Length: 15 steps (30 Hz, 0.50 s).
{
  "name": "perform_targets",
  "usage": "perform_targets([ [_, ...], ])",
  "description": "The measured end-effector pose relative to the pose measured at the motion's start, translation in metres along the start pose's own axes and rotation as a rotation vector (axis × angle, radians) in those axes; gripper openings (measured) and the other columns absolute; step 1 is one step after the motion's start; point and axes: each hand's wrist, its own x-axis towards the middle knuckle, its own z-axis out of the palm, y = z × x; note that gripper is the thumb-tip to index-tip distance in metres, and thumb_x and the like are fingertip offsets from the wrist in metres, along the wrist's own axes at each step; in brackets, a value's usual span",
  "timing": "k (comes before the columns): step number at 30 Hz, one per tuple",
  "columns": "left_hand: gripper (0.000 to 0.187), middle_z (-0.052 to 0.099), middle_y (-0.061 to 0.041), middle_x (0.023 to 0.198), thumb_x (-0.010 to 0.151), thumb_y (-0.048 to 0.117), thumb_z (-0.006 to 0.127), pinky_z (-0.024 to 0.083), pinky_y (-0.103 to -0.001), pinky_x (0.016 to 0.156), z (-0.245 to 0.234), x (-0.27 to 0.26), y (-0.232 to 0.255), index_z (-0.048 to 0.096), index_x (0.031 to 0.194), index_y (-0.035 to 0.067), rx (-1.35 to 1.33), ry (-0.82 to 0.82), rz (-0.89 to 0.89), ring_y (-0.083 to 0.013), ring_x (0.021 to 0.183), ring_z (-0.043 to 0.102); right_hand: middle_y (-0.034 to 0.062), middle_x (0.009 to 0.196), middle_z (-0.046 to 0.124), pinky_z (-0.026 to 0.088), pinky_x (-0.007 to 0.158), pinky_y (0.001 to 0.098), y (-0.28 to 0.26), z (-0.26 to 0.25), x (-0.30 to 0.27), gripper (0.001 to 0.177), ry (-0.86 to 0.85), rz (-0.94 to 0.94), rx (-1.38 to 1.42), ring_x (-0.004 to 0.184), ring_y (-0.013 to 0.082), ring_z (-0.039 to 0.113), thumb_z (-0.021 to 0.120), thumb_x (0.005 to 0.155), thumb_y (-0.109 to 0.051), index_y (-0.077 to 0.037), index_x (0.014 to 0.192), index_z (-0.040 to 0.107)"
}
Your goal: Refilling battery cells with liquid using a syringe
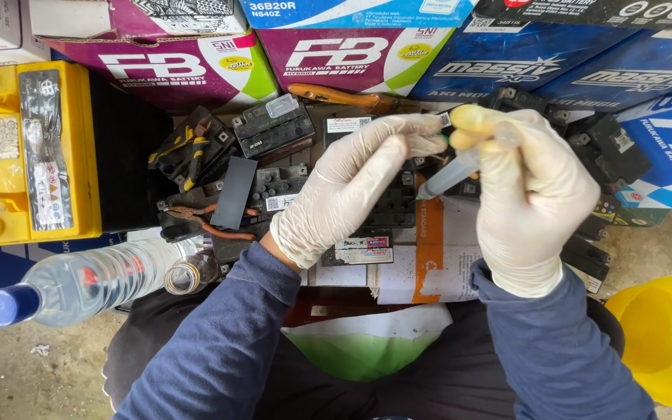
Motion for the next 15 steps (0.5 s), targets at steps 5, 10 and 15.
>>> perform_targets([
  [5,0.047,0.067,-0.022,0.132,0.112,0.033,0.039,0.053,-0.038,0.121,0.004,0.000,0.022,0.053,0.139,-0.003,-0.030,0.129,0.070,-0.0288,0.128,0.067,0.0268,0.100,0.069,0.063,0.084,0.0416,0.000,-0.013,-0.007,0.038,0.265,-0.019,-0.042,0.091,0.0337,0.071,0.047,0.120,-0.019,0.015,0.120,0.065],
  [10,0.038,0.068,-0.019,0.129,0.114,0.023,0.035,0.058,-0.039,0.115,0.011,-0.024,0.055,0.055,0.136,0.000,0.154,0.320,0.182,-0.0278,0.121,0.071,0.0180,0.109,0.066,0.060,0.078,0.0320,-0.016,-0.030,-0.020,0.042,0.478,0.036,0.085,0.089,0.0229,0.063,0.054,0.117,-0.035,0.003,0.131,0.063],
  [15,0.039,0.066,-0.011,0.099,0.115,0.027,0.029,0.059,-0.035,0.091,0.034,-0.080,0.077,0.059,0.119,0.002,0.477,0.616,0.318,-0.0195,0.089,0.066,0.0075,0.107,0.053,0.045,0.088,0.0278,-0.032,-0.037,-0.044,0.031,0.595,0.042,0.192,0.091,0.0140,0.047,0.057,0.117,-0.032,-0.002,0.125,0.059],
])
